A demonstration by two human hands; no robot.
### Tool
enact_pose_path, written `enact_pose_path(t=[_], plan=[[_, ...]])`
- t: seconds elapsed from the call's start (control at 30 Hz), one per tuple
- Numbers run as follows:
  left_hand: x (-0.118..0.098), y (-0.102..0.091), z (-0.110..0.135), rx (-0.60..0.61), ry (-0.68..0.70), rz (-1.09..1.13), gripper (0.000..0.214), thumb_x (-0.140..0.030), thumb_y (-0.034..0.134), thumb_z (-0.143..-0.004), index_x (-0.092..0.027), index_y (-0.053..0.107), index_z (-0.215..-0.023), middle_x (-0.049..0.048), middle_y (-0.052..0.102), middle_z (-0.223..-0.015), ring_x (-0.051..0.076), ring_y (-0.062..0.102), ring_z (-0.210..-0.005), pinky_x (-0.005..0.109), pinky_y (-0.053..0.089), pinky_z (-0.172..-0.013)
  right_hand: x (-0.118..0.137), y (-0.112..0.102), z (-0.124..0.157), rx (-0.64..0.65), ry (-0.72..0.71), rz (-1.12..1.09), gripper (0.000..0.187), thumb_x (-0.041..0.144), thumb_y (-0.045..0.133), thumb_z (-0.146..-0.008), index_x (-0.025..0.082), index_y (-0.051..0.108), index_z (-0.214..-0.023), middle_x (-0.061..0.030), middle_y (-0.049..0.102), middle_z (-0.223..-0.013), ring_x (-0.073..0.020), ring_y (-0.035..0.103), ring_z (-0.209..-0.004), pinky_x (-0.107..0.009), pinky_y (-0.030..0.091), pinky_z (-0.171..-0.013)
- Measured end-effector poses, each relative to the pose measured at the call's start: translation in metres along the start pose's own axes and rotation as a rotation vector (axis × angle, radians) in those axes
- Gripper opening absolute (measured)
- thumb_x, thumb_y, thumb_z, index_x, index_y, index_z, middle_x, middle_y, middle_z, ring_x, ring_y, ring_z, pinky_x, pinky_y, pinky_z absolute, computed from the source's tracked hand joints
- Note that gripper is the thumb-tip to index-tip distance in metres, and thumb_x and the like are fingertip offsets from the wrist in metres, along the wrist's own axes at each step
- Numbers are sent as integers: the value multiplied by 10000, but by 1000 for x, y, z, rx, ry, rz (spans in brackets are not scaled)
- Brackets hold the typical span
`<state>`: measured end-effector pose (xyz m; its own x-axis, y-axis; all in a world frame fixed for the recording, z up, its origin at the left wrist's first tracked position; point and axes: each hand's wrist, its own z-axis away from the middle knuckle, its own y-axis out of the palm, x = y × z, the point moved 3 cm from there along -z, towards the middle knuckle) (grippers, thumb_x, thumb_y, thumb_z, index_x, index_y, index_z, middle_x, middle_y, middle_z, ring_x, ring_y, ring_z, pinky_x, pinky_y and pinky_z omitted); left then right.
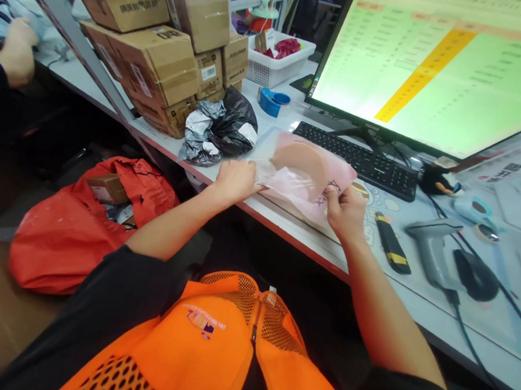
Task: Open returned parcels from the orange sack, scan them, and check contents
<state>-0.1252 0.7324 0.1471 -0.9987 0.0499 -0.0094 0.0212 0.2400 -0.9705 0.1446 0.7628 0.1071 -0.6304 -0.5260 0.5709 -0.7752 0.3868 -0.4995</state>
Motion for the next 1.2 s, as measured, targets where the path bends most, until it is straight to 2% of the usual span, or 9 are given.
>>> enact_pose_path(t=[0.17, 0.33, 0.47, 0.63, 0.77, 0.9, 1.0, 1.1, 1.2], plan=[[0, 9, 13, -13, 237, 23, 389, -517, 734, -897, -149, 782, -1013, 179, 748, -929, 391, 643, -1053, 481, 505, -852, -19, 1, 9, -14, 97, -29, 309, 494, 564, -908, 236, 535, -742, 8, 516, -586, -172, 439, -538, -331, 339, -546], [-8, 24, 49, -88, 516, 145, 96, -282, 751, -886, -199, 775, -927, 137, 736, -1142, 383, 552, -1234, 554, 428, -997, -26, 4, 18, -40, 153, -120, 274, 478, 580, -895, 211, 613, -846, -58, 638, -731, -208, 529, -644, -359, 436, -612], [-8, 38, 83, -62, 581, 229, 133, -321, 694, -948, -202, 740, -987, 111, 731, -1198, 356, 516, -1365, 543, 364, -1108, -30, 4, 26, -53, 207, -146, 295, 497, 592, -898, 207, 615, -848, -59, 641, -723, -210, 533, -640, -367, 455, -615], [-3, 54, 114, 37, 520, 222, 195, -345, 649, -986, -175, 702, -1067, 108, 745, -1107, 296, 635, -1182, 471, 436, -992, -29, 4, 35, -90, 220, -186, 354, 553, 598, -918, 200, 620, -888, -108, 692, -826, -245, 617, -746, -397, 514, -685], [2, 58, 118, 67, 494, 218, 168, -283, 662, -958, -188, 705, -1090, 103, 748, -1023, 293, 667, -1075, 479, 460, -945, -30, 4, 41, -109, 214, -166, 392, 583, 591, -922, 193, 632, -914, -117, 710, -859, -243, 636, -769, -389, 524, -689], [6, 41, 108, -4, 618, 309, 148, -174, 617, -911, -216, 720, -1008, 98, 759, -1094, 293, 653, -1198, 513, 428, -1109, -30, 3, 44, -102, 203, -126, 396, 581, 594, -922, 189, 644, -929, -106, 709, -848, -230, 635, -736, -374, 523, -656], [7, 19, 87, -54, 731, 479, 274, -188, 566, -923, -231, 691, -1163, 101, 718, -1310, 287, 605, -1332, 519, 387, -1202, -28, 3, 42, -89, 209, -139, 393, 585, 593, -919, 195, 644, -909, -109, 707, -824, -235, 639, -720, -377, 529, -636], [2, 4, 44, 10, 695, 642, 301, -331, 496, -1016, -216, 608, -1269, 113, 743, -1209, 258, 720, -1100, 447, 532, -1043, -29, 7, 35, -52, 229, -182, 369, 578, 609, -904, 211, 638, -882, -109, 707, -803, -240, 635, -698, -385, 530, -618], [-9, 0, -18, -20, 570, 719, 349, -520, 436, -1067, -223, 585, -1171, 63, 727, -982, 252, 743, -937, 421, 558, -940, -33, 11, 25, 1, 237, -232, 336, 552, 646, -871, 216, 638, -869, -97, 709, -808, -241, 637, -709, -406, 546, -657]])
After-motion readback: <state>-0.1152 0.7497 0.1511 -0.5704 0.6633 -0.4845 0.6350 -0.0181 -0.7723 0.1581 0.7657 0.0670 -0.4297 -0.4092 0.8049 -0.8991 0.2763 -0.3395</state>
